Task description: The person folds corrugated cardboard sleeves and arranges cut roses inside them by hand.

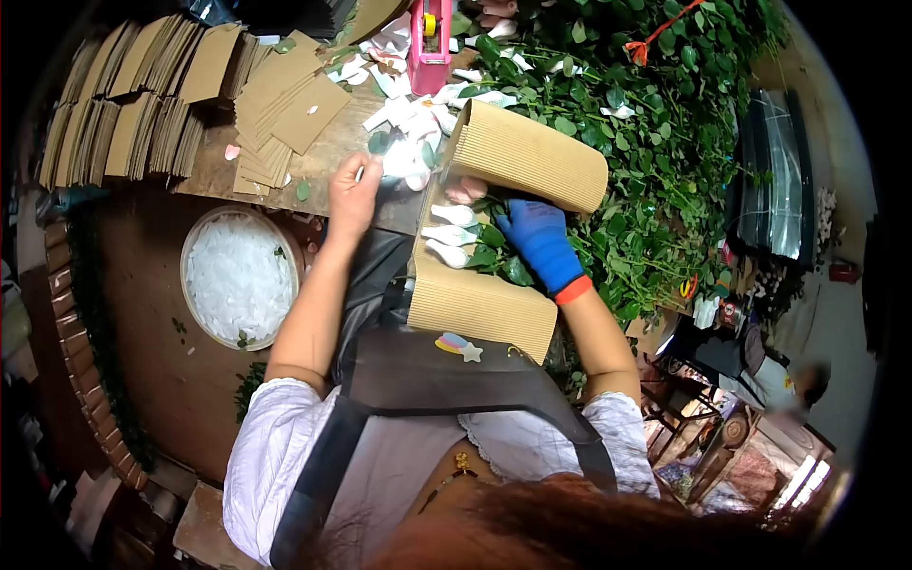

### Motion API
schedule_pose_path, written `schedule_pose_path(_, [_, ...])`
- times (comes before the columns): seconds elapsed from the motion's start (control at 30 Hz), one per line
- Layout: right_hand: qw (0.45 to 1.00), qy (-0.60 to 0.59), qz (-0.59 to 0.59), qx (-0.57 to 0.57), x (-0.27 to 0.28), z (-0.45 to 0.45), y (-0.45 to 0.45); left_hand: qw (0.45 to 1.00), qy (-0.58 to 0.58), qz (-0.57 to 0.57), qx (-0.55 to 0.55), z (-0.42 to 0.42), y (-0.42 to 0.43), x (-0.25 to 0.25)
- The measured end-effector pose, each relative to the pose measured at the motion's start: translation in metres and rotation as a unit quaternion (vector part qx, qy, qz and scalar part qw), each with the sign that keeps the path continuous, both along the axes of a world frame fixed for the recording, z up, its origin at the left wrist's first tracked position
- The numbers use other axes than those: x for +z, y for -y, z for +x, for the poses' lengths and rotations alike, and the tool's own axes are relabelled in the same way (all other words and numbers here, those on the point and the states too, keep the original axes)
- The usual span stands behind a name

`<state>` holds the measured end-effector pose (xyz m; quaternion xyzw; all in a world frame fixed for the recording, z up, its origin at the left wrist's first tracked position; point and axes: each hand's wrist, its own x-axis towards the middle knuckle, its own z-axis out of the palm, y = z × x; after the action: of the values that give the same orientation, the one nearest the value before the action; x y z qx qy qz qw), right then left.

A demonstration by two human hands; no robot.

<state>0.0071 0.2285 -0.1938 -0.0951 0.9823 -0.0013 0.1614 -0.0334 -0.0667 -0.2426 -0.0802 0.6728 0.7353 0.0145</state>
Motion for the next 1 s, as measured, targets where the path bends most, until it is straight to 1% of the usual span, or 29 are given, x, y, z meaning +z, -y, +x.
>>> schedule_pose_path(0.03, [0.999, 0.032, -0.031, -0.018, 0.009, -0.004, -0.003, 0.986, -0.15, -0.064, -0.014, -0.006, 0.002, -0.009])
schedule_pose_path(0.07, [0.995, 0.065, -0.062, -0.034, 0.017, -0.006, -0.004, 0.99, -0.099, -0.055, -0.087, 0.001, 0.007, -0.007])
schedule_pose_path(0.1, [0.996, 0.068, -0.05, -0.013, 0.024, -0.006, -0.001, 0.983, -0.039, -0.105, -0.144, 0.008, 0.005, -0.004])
schedule_pose_path(0.13, [0.997, 0.066, -0.028, -0.004, 0.022, -0.007, 0.003, 0.967, 0.023, -0.155, -0.201, 0.013, -0.003, 0.008])
schedule_pose_path(0.17, [0.998, 0.065, -0.005, 0.003, 0.017, -0.008, 0.009, 0.965, 0.021, -0.175, -0.192, 0.017, -0.018, 0.018])
schedule_pose_path(0.2, [0.998, 0.064, 0.019, 0.008, 0.013, -0.007, 0.013, 0.948, 0.035, -0.227, -0.22, 0.02, -0.029, 0.035])
schedule_pose_path(0.23, [0.999, 0.016, 0.02, 0.029, 0.01, -0.004, 0.013, 0.939, 0.009, -0.239, -0.246, 0.021, -0.035, 0.032])
schedule_pose_path(0.27, [0.999, 0.007, 0.028, 0.015, 0.008, -0.003, 0.014, 0.93, -0.017, -0.249, -0.271, 0.023, -0.04, 0.026])
schedule_pose_path(0.3, [0.999, 0.0, 0.037, 0.0, 0.005, -0.001, 0.017, 0.925, -0.058, -0.263, -0.266, 0.025, -0.042, 0.011])
schedule_pose_path(0.37, [0.999, -0.016, 0.043, -0.009, 0.008, 0.0, 0.018, 0.961, -0.01, -0.186, -0.207, 0.026, -0.033, 0.02])
schedule_pose_path(0.4, [0.999, 0.0, 0.04, -0.001, 0.006, 0.0, 0.015, 0.974, 0.013, -0.148, -0.173, 0.024, -0.025, 0.027])
schedule_pose_path(0.47, [0.999, 0.036, 0.029, 0.013, 0.001, 0.004, 0.004, 0.987, 0.005, -0.097, -0.125, 0.011, 0.012, 0.03])
schedule_pose_path(0.5, [0.999, 0.002, -0.016, 0.035, 0.006, 0.012, -0.003, 0.986, -0.034, -0.103, -0.13, 0.008, 0.024, 0.02])
schedule_pose_path(0.53, [1.0, 0.002, -0.026, 0.015, 0.024, 0.015, 0.002, 0.979, -0.108, -0.106, -0.135, 0.01, 0.026, 0.024])
schedule_pose_path(0.6, [0.999, 0.004, -0.046, -0.025, 0.067, 0.017, 0.011, 0.978, -0.004, -0.081, -0.193, 0.025, 0.034, 0.016])
schedule_pose_path(0.63, [0.994, -0.022, -0.11, -0.01, 0.07, 0.02, 0.013, 0.963, 0.094, -0.132, -0.216, 0.028, 0.032, 0.023])
schedule_pose_path(0.67, [0.995, 0.013, -0.099, 0.018, 0.068, 0.021, 0.014, 0.958, 0.088, -0.172, -0.213, 0.031, 0.02, 0.022])
schedule_pose_path(0.73, [0.991, 0.081, -0.074, 0.072, 0.06, 0.021, 0.02, 0.955, 0.031, -0.209, -0.21, 0.036, -0.009, 0.027])
schedule_pose_path(0.77, [0.988, 0.109, -0.015, 0.104, 0.048, 0.018, 0.025, 0.941, 0.048, -0.21, -0.263, 0.037, -0.017, 0.023])
schedule_pose_path(0.8, [0.988, 0.111, 0.003, 0.103, 0.033, 0.017, 0.027, 0.924, 0.064, -0.21, -0.312, 0.036, -0.024, 0.019])
schedule_pose_path(0.83, [0.988, 0.112, 0.021, 0.104, 0.024, 0.014, 0.032, 0.887, 0.054, -0.249, -0.384, 0.031, -0.027, 0.025])
schedule_pose_path(0.9, [0.985, 0.126, 0.048, 0.106, 0.016, 0.014, 0.034, 0.884, 0.071, -0.242, -0.395, 0.031, -0.027, 0.025])
schedule_pose_path(0.93, [0.986, 0.123, 0.04, 0.103, 0.017, 0.015, 0.036, 0.881, 0.08, -0.239, -0.401, 0.032, -0.026, 0.025])
schedule_pose_path(0.97, [0.988, 0.118, 0.033, 0.097, 0.017, 0.015, 0.036, 0.891, 0.049, -0.231, -0.389, 0.033, -0.023, 0.023])
schedule_pose_path(1.0, [0.989, 0.112, 0.027, 0.092, 0.018, 0.015, 0.036, 0.909, 0.068, -0.208, -0.355, 0.033, -0.019, 0.025])
